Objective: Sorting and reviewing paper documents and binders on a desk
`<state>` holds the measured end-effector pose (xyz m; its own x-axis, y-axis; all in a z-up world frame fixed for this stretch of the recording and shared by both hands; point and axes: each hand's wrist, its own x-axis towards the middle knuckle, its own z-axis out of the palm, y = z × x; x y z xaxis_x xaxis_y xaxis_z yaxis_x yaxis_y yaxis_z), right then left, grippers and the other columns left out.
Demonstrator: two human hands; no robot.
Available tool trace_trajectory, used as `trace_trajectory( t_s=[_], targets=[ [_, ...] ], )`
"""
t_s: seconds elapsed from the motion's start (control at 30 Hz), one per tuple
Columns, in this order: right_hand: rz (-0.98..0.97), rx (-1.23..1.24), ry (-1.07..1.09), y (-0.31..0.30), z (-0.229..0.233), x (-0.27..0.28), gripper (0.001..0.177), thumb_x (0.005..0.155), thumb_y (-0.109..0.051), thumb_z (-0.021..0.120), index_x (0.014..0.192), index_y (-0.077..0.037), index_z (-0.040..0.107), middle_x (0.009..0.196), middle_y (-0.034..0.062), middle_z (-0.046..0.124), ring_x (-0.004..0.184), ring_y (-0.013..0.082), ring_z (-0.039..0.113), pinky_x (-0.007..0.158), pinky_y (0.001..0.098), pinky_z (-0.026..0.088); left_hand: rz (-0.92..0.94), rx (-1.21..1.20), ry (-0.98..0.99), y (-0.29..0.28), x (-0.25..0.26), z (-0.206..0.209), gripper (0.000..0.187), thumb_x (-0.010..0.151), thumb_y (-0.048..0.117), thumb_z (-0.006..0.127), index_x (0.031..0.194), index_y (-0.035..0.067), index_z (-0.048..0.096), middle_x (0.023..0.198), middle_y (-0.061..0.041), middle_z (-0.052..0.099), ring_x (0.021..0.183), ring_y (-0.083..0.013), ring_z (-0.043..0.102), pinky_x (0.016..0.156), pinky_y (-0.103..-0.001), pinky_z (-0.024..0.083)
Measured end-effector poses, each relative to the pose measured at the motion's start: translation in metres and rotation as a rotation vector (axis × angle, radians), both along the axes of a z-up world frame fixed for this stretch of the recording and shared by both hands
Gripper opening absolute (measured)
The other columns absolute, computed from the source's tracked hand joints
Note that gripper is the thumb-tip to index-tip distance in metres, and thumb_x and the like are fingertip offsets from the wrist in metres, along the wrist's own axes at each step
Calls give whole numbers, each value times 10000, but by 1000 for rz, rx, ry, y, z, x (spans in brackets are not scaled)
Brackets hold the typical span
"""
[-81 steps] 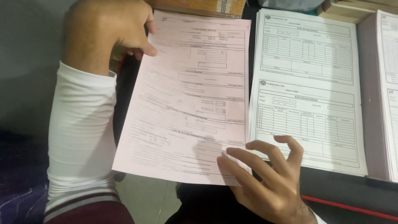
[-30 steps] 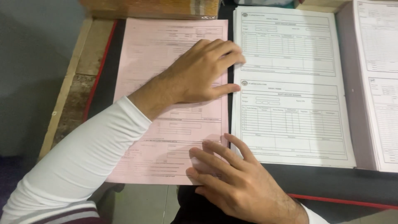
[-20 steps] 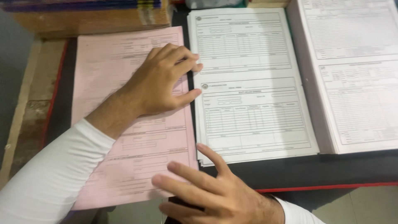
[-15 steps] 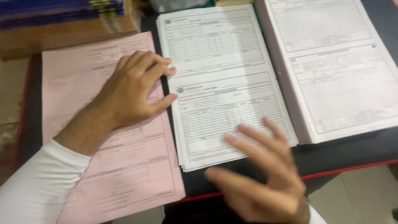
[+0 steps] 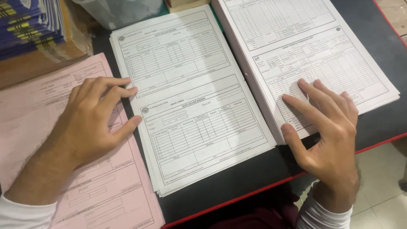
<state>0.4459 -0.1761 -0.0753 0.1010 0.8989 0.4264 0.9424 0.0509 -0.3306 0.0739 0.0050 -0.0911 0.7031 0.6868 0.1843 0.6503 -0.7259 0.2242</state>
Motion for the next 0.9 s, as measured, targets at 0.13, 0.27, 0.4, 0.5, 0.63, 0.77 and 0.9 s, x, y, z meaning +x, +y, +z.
trace_trajectory(
  t_s=[0.13, 0.27, 0.4, 0.5, 0.63, 0.77, 0.9],
  targets=[
    [-6, -33, 30, 1, 3, 2, 408, 931, -317, 662, 1307, -165, 707, 1502, 123, 614, 1467, 399, 526, 1232, 675, 242, 2, -6, 3, 2, 0, 0, 554, 826, 418, 718, 1281, 110, 649, 1371, -107, 607, 1251, -290, 557, 1081, -582, 423],
    [-15, -55, 55, 1, 4, 3, 379, 932, -292, 678, 1288, -167, 715, 1489, 119, 620, 1465, 379, 522, 1228, 668, 249, 12, -1, 3, 3, -1, -1, 541, 808, 406, 734, 1259, 114, 668, 1361, -88, 623, 1242, -289, 560, 1043, -543, 435],
    [-45, -32, 68, 3, 4, 2, 313, 954, -234, 704, 1256, -159, 737, 1461, 117, 653, 1445, 360, 551, 1225, 663, 277, 18, -6, -2, 1, 0, 1, 544, 801, 399, 739, 1257, 111, 667, 1360, -91, 628, 1233, -293, 561, 1040, -542, 432],
    [-58, 86, 91, 8, 12, -2, 268, 996, 9, 732, 1263, 30, 746, 1271, 208, 743, 1293, 389, 690, 1186, 602, 429, 10, 0, -7, 3, -1, -1, 528, 808, 400, 735, 1250, 120, 669, 1367, -86, 627, 1228, -290, 562, 1021, -529, 434],
    [-63, 240, 128, 1, 11, 12, 271, 1048, 207, 725, 1319, 213, 722, 1271, 344, 726, 1193, 414, 718, 1062, 451, 559, 20, -19, -12, 2, -1, 0, 553, 805, 409, 733, 1268, 114, 662, 1375, -100, 619, 1242, -290, 554, 1044, -554, 425],
    [-16, 338, -33, -5, 1, 24, 505, 867, 320, 484, 1289, 267, 757, 1234, 385, 745, 1142, 498, 726, 1025, 523, 576, 27, -23, -8, 3, -1, -1, 551, 815, 432, 715, 1271, 127, 664, 1381, -87, 616, 1238, -282, 551, 1050, -542, 424],
    [14, 468, 4, -4, -4, 16, 496, 764, 305, 443, 1151, 266, 751, 1160, 404, 741, 1101, 503, 747, 1104, 604, 550, 13, 0, -12, 4, -3, -4, 569, 809, 451, 735, 1267, 121, 663, 1377, -91, 618, 1227, -288, 561, 1030, -545, 439]
  ],
)
